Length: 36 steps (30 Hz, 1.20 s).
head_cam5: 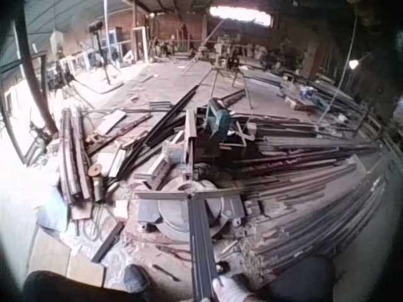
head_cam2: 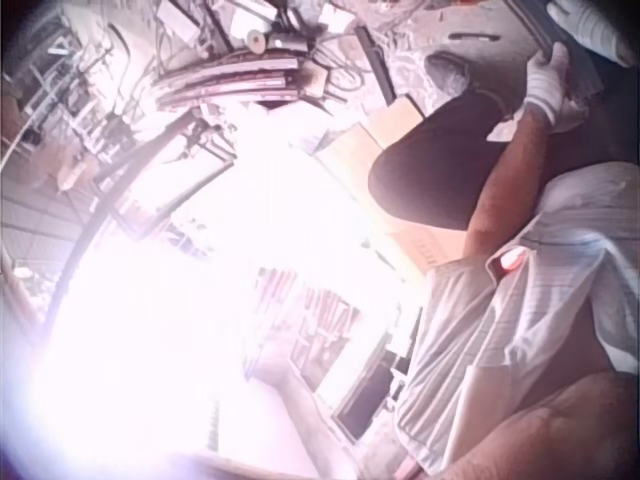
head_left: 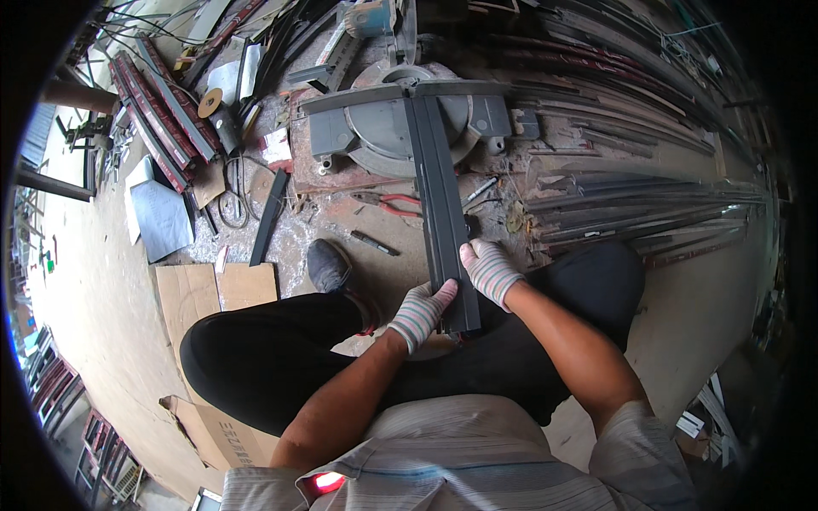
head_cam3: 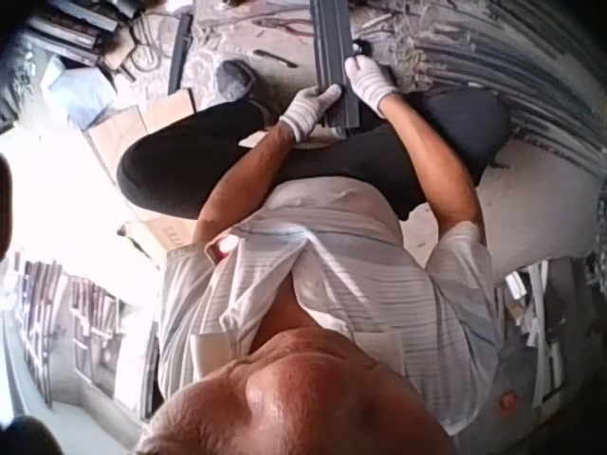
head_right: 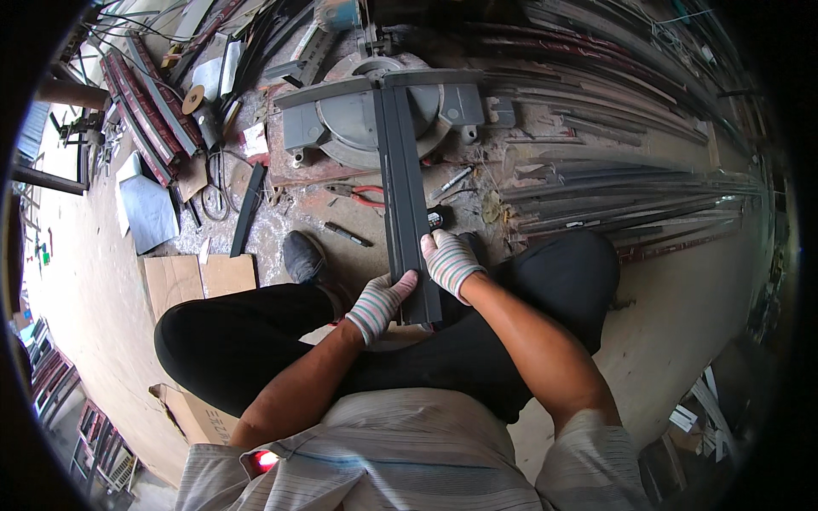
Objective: The person cuts a long dark metal profile using a miter saw, then removes a protective film from the cut piece. They place the cut profile onto a window frame assembly and later walk to a storage area to select another profile.
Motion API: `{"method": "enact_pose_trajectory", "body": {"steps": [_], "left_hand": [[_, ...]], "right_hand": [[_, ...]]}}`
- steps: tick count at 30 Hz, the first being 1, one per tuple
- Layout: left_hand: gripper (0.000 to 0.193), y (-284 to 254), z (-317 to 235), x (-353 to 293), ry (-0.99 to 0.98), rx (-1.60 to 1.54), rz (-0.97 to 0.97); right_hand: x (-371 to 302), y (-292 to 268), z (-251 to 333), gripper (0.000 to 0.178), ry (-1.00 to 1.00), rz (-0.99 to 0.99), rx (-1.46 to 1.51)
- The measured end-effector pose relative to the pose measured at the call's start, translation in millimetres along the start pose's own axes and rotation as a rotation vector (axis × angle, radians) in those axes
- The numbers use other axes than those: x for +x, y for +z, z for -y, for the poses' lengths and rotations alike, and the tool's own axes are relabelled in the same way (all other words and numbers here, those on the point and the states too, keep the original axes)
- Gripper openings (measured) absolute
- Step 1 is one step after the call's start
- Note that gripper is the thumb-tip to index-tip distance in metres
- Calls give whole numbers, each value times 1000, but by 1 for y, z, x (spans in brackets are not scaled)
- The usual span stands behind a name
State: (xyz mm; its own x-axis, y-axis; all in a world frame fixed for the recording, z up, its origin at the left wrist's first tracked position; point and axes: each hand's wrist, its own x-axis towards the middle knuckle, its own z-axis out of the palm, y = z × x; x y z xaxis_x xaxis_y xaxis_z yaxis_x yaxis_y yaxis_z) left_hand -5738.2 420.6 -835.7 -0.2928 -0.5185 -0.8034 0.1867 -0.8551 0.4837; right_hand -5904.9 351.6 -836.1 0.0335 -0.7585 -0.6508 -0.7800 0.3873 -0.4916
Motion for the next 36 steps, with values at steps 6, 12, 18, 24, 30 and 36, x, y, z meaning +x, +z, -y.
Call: {"method": "enact_pose_trajectory", "body": {"steps": [6, 12, 18, 24, 30, 36], "left_hand": [[40, -2, 1, 5, -19, 41, -2], [40, 2, 2, 5, -25, 32, -6], [38, 5, 2, 5, 28, 5, -4], [35, 8, 2, 8, 43, -20, -19], [38, 3, 6, 10, 7, 18, -24], [36, 2, 11, 14, 14, -36, -6]], "right_hand": [[9, 1, -6, 42, 8, 22, -3], [6, 1, -5, 42, 30, 16, 3], [3, -2, -1, 41, 32, 21, -52], [1, -29, 11, 40, 58, -44, -389], [22, -121, 9, 32, -69, -503, -77], [60, -272, 82, 42, -317, -768, 257]]}}
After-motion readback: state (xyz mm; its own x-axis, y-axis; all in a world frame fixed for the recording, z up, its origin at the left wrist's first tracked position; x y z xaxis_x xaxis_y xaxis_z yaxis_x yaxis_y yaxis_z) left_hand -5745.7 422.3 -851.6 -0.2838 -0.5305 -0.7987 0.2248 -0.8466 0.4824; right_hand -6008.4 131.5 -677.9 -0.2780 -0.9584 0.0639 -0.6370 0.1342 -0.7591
